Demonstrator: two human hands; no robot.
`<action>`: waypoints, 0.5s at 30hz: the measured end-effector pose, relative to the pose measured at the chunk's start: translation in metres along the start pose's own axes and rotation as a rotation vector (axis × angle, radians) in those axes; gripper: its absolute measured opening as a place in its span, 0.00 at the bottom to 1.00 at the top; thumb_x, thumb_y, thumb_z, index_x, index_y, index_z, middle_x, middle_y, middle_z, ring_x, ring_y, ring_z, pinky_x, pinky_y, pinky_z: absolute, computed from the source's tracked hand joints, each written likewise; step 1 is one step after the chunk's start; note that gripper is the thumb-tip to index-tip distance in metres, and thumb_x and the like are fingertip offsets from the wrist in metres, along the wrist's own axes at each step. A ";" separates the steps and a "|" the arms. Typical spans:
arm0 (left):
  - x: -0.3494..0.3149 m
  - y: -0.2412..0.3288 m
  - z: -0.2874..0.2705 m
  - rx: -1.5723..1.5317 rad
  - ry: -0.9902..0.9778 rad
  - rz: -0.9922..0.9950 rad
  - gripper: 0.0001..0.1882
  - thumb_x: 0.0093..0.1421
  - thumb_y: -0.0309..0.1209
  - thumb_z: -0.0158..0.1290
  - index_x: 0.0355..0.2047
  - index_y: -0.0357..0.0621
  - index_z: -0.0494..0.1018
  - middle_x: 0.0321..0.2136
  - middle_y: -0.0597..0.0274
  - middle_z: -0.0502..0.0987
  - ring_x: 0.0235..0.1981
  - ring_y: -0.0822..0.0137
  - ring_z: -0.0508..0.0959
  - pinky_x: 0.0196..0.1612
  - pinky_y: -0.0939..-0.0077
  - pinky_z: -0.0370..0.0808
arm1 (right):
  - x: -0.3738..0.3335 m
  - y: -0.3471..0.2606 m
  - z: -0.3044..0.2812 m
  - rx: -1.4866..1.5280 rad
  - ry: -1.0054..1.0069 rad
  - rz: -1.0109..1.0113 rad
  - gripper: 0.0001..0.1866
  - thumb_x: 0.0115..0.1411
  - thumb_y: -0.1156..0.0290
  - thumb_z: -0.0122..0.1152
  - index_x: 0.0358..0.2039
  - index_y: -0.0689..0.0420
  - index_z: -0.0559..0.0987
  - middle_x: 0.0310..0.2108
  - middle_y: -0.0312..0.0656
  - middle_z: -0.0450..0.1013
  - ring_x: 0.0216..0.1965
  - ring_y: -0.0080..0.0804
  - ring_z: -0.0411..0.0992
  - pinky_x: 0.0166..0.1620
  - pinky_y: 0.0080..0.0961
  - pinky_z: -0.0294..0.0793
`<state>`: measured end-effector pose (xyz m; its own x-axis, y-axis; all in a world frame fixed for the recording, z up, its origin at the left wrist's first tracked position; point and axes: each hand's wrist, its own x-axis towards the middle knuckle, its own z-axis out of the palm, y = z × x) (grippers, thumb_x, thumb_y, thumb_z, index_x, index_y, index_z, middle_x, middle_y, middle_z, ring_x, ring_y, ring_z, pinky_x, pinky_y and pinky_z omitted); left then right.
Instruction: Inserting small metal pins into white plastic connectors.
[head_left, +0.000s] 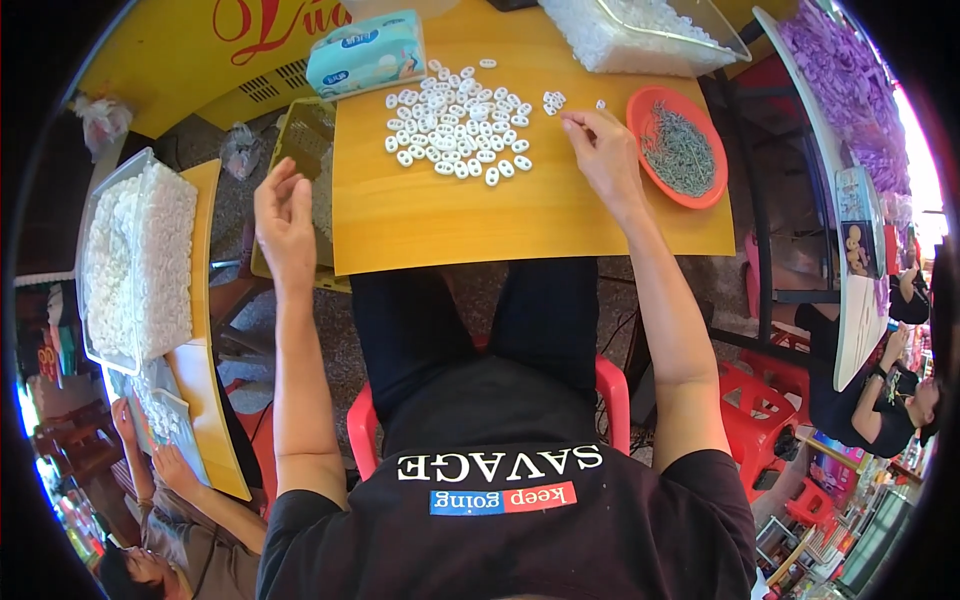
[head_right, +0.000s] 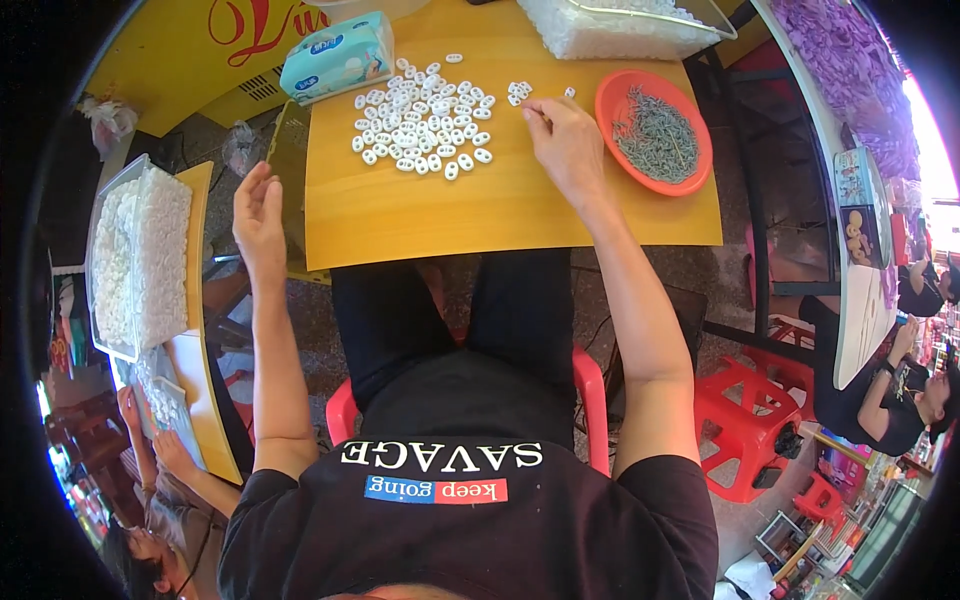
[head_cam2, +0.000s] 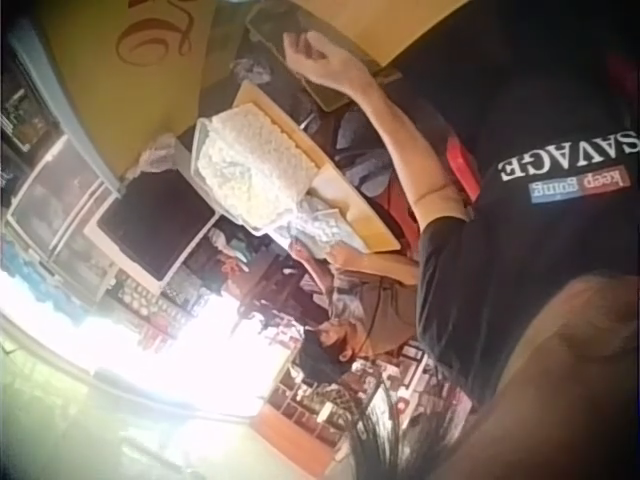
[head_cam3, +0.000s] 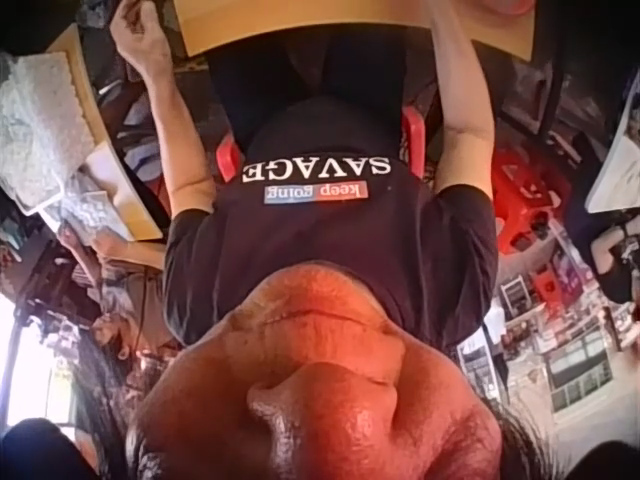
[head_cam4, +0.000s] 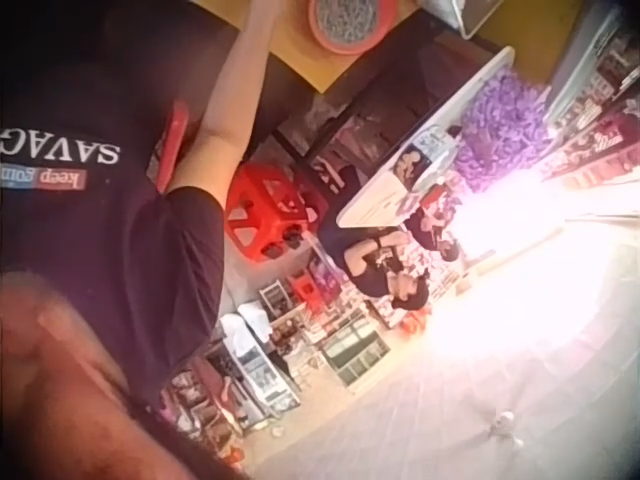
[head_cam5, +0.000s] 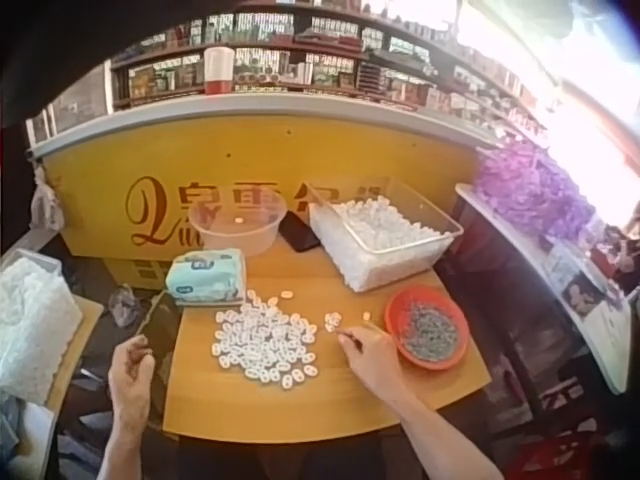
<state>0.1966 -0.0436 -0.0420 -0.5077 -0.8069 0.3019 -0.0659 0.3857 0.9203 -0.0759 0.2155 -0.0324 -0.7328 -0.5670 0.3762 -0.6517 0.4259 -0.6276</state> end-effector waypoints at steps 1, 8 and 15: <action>-0.005 0.014 0.013 -0.033 -0.035 0.028 0.15 0.65 0.23 0.49 0.51 0.35 0.68 0.48 0.57 0.73 0.47 0.69 0.74 0.52 0.77 0.70 | 0.004 0.004 0.002 -0.007 0.003 0.004 0.09 0.58 0.67 0.61 0.36 0.56 0.83 0.34 0.45 0.77 0.30 0.40 0.76 0.35 0.33 0.75; -0.041 0.063 0.077 -0.156 -0.216 0.191 0.10 0.62 0.19 0.50 0.44 0.37 0.74 0.38 0.59 0.75 0.34 0.72 0.76 0.38 0.80 0.73 | 0.018 -0.004 0.012 -0.347 -0.050 -0.060 0.10 0.57 0.63 0.62 0.33 0.56 0.82 0.31 0.43 0.77 0.32 0.41 0.77 0.35 0.35 0.75; -0.061 0.076 0.131 -0.444 -0.473 -0.005 0.09 0.64 0.19 0.48 0.43 0.35 0.74 0.33 0.62 0.76 0.30 0.75 0.75 0.35 0.83 0.72 | -0.003 0.002 -0.009 0.165 -0.107 0.235 0.11 0.59 0.63 0.63 0.30 0.59 0.80 0.26 0.34 0.76 0.24 0.24 0.73 0.28 0.21 0.71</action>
<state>0.1101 0.0933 -0.0225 -0.8385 -0.4848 0.2486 0.2410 0.0793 0.9673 -0.0769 0.2240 -0.0281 -0.8290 -0.5416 0.1391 -0.4200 0.4390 -0.7943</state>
